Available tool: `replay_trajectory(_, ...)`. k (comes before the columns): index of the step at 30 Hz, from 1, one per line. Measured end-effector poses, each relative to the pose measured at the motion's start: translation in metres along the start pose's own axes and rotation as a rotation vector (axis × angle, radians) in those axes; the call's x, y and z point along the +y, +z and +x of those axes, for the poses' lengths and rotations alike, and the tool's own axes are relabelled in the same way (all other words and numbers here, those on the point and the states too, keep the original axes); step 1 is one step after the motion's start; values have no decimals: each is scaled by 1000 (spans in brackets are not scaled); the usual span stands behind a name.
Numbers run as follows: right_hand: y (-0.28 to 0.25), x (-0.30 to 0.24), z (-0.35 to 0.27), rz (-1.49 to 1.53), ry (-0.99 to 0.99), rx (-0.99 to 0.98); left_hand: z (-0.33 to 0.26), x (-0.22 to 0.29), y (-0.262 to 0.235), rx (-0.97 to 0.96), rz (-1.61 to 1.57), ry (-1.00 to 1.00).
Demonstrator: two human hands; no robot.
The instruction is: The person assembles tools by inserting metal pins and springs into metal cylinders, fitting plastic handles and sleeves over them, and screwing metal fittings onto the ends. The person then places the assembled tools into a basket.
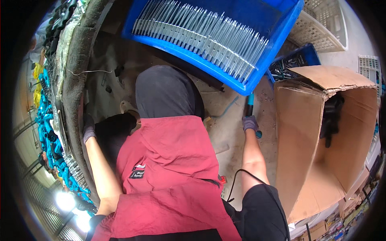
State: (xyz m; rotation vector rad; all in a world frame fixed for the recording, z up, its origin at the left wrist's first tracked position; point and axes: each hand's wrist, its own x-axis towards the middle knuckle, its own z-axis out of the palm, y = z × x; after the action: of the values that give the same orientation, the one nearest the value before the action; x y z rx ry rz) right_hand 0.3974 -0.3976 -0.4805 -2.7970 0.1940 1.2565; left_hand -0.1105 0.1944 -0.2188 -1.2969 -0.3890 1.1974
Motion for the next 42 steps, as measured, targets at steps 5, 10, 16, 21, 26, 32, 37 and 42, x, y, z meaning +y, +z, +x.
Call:
replay_trajectory(5,2,19,-67,107,12,19,-46,-16,-86,40,624,20)
replay_trajectory(10,-25,79,-180,77,-144,-80,-139,-173,-317,347,2233,-462)
replay_trajectory(16,-107,62,-279,-10,-578,105,-209,-214,-404,111,2915,-1483)
replay_trajectory(21,-185,-38,-331,161,-1399,363,-222,-279,-431,-74,2305,-1223)
replay_trajectory(26,-289,-104,-421,-1,-1647,936,-218,-354,-365,-1071,2810,-950)
replay_trajectory(32,-333,-153,-495,-426,-1651,1586,-226,-363,-331,-1639,3266,-971)
replay_trajectory(37,-297,-190,-452,-853,-1591,1316,-195,-325,-344,-1392,3447,-1199)
replay_trajectory(42,-252,-188,-388,-940,-1550,1050,-164,-266,-376,-1489,3489,-1331)
